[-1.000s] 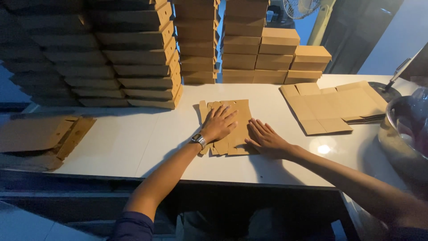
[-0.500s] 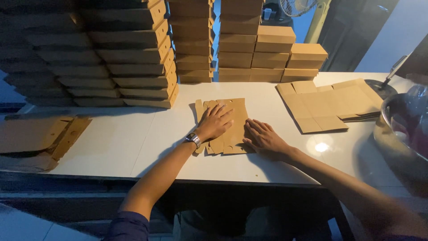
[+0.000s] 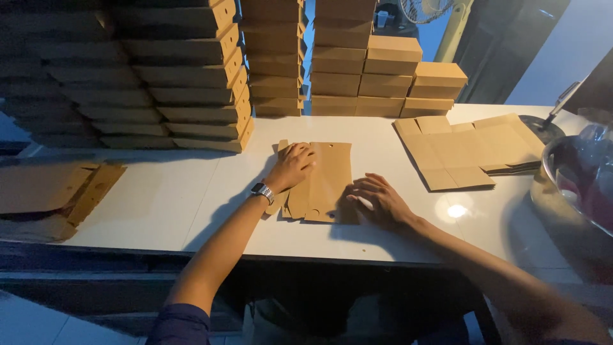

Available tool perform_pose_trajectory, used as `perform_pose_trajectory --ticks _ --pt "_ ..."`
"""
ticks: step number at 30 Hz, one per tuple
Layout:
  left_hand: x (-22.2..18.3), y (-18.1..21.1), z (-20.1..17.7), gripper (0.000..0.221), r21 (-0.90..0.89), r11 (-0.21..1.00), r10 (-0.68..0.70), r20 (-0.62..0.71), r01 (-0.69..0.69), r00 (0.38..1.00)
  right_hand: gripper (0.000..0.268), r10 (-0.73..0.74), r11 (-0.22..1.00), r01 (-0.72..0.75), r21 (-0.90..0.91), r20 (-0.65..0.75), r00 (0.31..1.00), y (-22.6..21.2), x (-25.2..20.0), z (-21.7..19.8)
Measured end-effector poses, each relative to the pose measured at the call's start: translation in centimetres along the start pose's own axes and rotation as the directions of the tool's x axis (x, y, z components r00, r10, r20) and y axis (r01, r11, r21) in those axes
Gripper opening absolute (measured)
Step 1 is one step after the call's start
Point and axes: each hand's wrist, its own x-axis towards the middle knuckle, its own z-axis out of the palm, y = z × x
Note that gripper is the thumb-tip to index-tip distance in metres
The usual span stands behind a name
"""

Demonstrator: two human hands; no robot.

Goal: The person folds a flat cardboard sheet into a box by creasing the side panels and tucking the flaps into slots. The person repeats the folding process on a second sheet and completes the assembly by securing the tabs.

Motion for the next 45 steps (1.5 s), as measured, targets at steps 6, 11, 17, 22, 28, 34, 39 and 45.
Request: perform_pose_trajectory --ticks 6,11,17,22,28,34,39,45 --pt "-0.7 1.0 -0.5 0.051 0.101 0.993 -0.044 -0.149 0.06 0.988 0.026 -0.084 0.97 0.129 0.205 -0.212 0.974 -2.2 0.6 -1.8" --pt "1.0 -1.2 1.1 0.055 0.277 0.929 -0.168 -0.274 0.245 0.947 0.039 0.105 0.983 -0.078 0.164 -0.167 0.98 0.4 -0.2 -0.2" --pt "-0.7 3.1 -1.3 0.065 0.338 0.896 -0.272 -0.099 0.289 0.957 0.036 0.294 0.952 -0.29 0.095 -0.021 0.956 2.9 -0.4 1.5" --pt "1.0 1.4 -0.7 0.092 -0.11 0.898 -0.422 0.049 0.425 0.905 0.036 0.313 0.945 -0.313 0.096 0.017 0.95 3.3 -0.5 1.9" --pt "-2.0 7.5 -3.6 0.045 -0.947 -0.167 -0.202 0.307 0.276 0.93 0.089 0.637 0.475 -0.598 0.646 0.216 0.74 -1.0 1.3 -3.6" --pt "-7.0 17.2 -7.5 0.039 -0.637 0.768 0.147 0.27 0.063 0.952 0.109 0.767 0.288 -0.582 0.76 0.181 0.615 1.7 0.5 -1.1" --pt "-1.6 6.3 2.9 0.03 0.034 0.999 -0.029 -0.155 0.035 0.987 0.078 0.781 0.387 -0.587 0.711 0.086 0.619 -2.0 -0.4 -3.1" --pt "0.5 0.9 3.0 0.034 0.269 0.921 0.267 0.094 -0.282 0.959 0.1 0.737 0.351 -0.505 0.789 0.1 0.668 3.3 -1.6 1.5"
